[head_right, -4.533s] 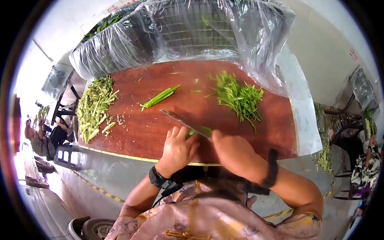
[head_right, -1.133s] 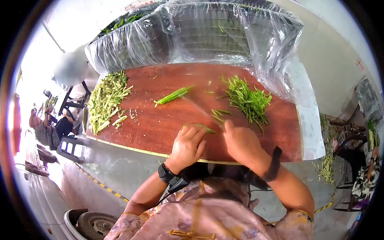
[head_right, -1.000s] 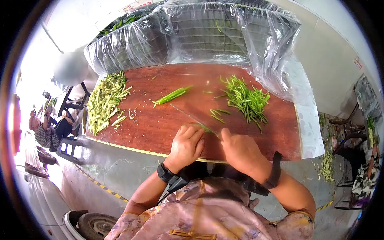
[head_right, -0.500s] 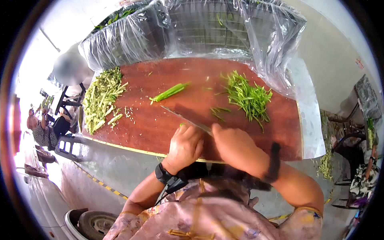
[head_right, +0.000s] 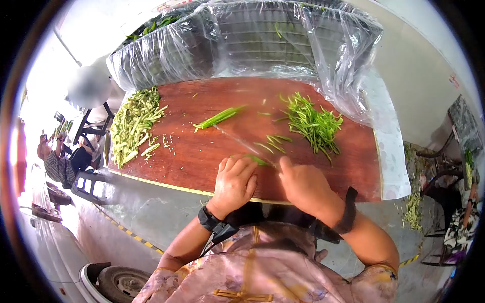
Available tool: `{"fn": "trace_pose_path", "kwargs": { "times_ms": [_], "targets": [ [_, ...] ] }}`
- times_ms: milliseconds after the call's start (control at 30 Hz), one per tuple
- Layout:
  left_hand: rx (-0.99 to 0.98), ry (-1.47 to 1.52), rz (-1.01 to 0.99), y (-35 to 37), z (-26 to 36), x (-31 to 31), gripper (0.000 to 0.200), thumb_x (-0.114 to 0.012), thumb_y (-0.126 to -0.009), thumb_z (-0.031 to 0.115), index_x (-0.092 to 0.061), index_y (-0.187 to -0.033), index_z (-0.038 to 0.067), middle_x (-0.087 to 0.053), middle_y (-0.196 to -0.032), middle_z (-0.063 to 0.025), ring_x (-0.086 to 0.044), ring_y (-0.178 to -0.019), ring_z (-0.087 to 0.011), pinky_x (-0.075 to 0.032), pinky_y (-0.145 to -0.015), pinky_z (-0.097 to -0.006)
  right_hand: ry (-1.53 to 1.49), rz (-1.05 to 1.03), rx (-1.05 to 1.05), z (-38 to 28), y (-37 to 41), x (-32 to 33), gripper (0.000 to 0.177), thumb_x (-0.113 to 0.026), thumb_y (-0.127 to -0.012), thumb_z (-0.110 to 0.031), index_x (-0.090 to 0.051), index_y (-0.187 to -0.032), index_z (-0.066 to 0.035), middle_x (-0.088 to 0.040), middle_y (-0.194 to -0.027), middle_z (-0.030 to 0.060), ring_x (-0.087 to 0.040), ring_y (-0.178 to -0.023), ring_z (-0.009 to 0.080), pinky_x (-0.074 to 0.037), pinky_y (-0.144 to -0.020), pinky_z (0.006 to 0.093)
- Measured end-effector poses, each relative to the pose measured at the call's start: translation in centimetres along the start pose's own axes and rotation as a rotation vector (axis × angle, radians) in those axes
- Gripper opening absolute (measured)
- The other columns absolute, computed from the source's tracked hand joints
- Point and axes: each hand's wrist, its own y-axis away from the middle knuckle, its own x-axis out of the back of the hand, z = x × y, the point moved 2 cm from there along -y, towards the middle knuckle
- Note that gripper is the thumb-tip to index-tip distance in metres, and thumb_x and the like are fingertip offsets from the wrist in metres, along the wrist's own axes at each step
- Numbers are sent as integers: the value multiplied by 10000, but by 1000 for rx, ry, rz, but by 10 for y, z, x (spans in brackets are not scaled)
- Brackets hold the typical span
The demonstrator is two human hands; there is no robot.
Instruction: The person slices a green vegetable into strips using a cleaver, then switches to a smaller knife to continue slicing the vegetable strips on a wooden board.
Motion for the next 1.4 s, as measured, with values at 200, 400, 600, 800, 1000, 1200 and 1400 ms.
{"fn": "trace_pose_path", "kwargs": {
  "times_ms": [200,400,600,800,1000,1200,1400],
  "targets": [
    [24,14,-11,0,-1,-3,302,-656,-791,100,-663,-1086,34,-615,-1097,-121,-571,-1052,-323,-457,-931,-441,-33,-26,34,1,14,1,199,-582,-940,-136,-444,-983,1,-609,-662,205,-616,-622,414,-469,-543,510],
    [31,27,-24,-1,-1,-2,293,-658,-797,106,-670,-1079,28,-620,-1088,-122,-575,-1027,-325,-462,-923,-440,-16,-46,9,-1,16,4,196,-590,-929,-144,-456,-957,-4,-616,-639,201,-633,-612,408,-494,-537,507],
    [28,16,-42,-1,-2,-1,266,-655,-796,105,-671,-1049,25,-624,-1083,-121,-573,-1015,-328,-464,-911,-436,11,-93,37,-2,2,8,226,-585,-927,-134,-475,-1030,34,-611,-646,209,-620,-605,413,-483,-538,514],
    [32,60,-86,0,-4,-1,284,-655,-799,109,-656,-1071,26,-617,-1095,-126,-567,-1041,-340,-464,-923,-441,11,-4,180,-4,-50,-15,264,-566,-925,-151,-496,-1058,67,-617,-650,237,-629,-630,430,-488,-565,524],
    [83,114,-15,4,-3,-1,331,-661,-803,100,-635,-1119,5,-601,-1117,-156,-557,-1093,-362,-459,-963,-452,-31,69,46,10,-46,-17,274,-565,-932,-139,-481,-1104,57,-632,-694,233,-626,-664,441,-482,-592,534],
    [52,96,-21,4,-4,-2,340,-662,-801,102,-640,-1122,-8,-604,-1108,-160,-559,-1095,-355,-457,-961,-448,-15,8,-18,2,-2,-8,239,-590,-925,-140,-453,-1031,25,-624,-694,233,-623,-661,445,-478,-586,542],
    [46,25,-34,2,-1,2,320,-666,-791,108,-659,-1091,-1,-617,-1110,-140,-568,-1089,-336,-450,-956,-449,-31,-36,13,-1,7,-5,207,-593,-926,-137,-452,-988,2,-617,-669,217,-624,-639,425,-482,-569,523]
  ]
}}
